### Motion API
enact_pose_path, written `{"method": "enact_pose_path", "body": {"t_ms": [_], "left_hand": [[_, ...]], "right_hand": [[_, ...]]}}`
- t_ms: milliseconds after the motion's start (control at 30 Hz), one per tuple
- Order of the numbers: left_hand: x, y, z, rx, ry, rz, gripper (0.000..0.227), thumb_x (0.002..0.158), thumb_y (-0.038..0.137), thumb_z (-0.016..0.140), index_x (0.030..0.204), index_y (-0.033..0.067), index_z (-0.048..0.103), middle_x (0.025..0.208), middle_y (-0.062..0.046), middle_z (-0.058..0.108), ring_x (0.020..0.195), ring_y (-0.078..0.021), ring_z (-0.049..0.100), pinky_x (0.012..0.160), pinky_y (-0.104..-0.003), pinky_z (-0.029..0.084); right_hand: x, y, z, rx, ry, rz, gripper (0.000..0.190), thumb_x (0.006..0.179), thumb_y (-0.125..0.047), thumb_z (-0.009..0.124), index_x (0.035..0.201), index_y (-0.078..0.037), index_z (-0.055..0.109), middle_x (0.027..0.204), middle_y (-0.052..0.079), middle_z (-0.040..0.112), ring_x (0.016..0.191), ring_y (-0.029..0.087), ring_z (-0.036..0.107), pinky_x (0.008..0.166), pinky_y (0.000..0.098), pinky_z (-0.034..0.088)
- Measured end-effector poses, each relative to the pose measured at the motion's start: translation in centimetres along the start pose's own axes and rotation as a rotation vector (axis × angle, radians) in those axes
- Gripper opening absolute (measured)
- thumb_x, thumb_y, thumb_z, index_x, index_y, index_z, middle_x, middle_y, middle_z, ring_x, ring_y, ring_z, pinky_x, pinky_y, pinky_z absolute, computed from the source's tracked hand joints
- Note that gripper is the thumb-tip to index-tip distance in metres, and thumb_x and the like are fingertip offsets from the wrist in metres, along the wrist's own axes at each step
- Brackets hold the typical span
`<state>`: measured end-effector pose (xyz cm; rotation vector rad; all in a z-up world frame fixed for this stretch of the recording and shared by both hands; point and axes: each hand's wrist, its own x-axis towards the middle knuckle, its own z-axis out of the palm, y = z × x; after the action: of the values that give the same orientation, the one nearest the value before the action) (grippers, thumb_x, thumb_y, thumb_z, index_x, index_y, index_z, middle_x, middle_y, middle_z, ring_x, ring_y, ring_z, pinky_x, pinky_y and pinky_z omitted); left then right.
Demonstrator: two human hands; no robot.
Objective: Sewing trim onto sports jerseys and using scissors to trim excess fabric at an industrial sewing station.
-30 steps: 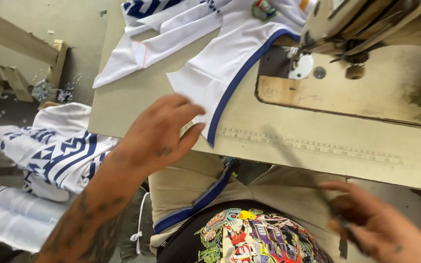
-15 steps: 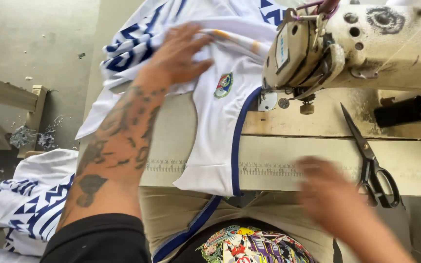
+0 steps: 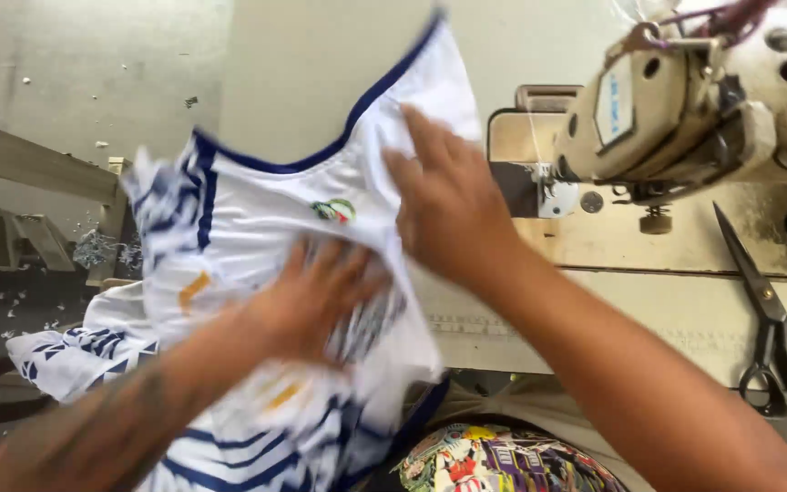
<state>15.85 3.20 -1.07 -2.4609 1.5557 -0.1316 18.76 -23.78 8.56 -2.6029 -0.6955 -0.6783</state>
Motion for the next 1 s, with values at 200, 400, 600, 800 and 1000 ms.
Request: {"method": "enact_pose_path", "body": {"t_ms": [200, 400, 600, 800, 1000], "left_hand": [[14.2, -21.6, 3.0, -0.200, 0.089, -1.077, 0.086, 0.123, 0.056, 0.064, 0.175, 0.0110, 0.012, 0.173, -0.025, -0.001, 0.158, -0.0453, -0.003, 0.120, -0.080, 0.026], [9.4, -17.5, 4.9, -0.510, 0.770, -0.925, 0.036, 0.109, 0.019, 0.054, 0.137, -0.0020, 0.064, 0.131, -0.025, 0.071, 0.125, -0.0403, 0.063, 0.110, -0.052, 0.050], [6.4, -8.6, 5.6, -0.461, 0.632, -1.119, 0.048, 0.107, 0.036, 0.051, 0.150, 0.0153, 0.051, 0.154, -0.007, 0.058, 0.154, -0.0438, 0.037, 0.117, -0.077, 0.020], [1.5, 2.7, -4.5, -0.512, 0.017, -1.131, 0.072, 0.098, 0.051, 0.055, 0.160, 0.0158, 0.044, 0.169, -0.017, 0.036, 0.155, -0.0404, 0.030, 0.111, -0.071, 0.033], [1.4, 2.6, -4.4, -0.192, -0.192, -1.078, 0.052, 0.099, 0.055, 0.055, 0.127, 0.0147, 0.071, 0.136, -0.010, 0.065, 0.121, -0.0333, 0.062, 0.087, -0.058, 0.050]], "right_hand": [[-6.9, -7.7, -4.9, 0.165, -0.131, -0.070, 0.040, 0.090, -0.006, 0.058, 0.129, -0.002, 0.063, 0.146, 0.028, 0.058, 0.125, 0.049, 0.061, 0.102, 0.0589, 0.051], [-7.0, -7.2, -0.3, 0.218, -0.120, -0.068, 0.049, 0.090, 0.004, 0.056, 0.138, 0.005, 0.059, 0.138, 0.026, 0.063, 0.115, 0.044, 0.065, 0.090, 0.0531, 0.056], [-4.7, -5.0, 5.3, 0.068, -0.336, -0.190, 0.035, 0.094, -0.021, 0.063, 0.126, -0.008, 0.070, 0.124, 0.009, 0.067, 0.115, 0.034, 0.061, 0.086, 0.0493, 0.052], [-21.4, 4.2, -4.8, -0.036, -0.562, 0.014, 0.014, 0.085, -0.025, 0.072, 0.096, -0.016, 0.069, 0.095, 0.005, 0.072, 0.091, 0.033, 0.068, 0.075, 0.0460, 0.059], [-20.9, 2.4, -13.2, -0.639, -0.860, 0.527, 0.049, 0.105, -0.063, 0.034, 0.095, -0.025, 0.064, 0.088, 0.000, 0.078, 0.090, 0.029, 0.076, 0.083, 0.0456, 0.059]]}}
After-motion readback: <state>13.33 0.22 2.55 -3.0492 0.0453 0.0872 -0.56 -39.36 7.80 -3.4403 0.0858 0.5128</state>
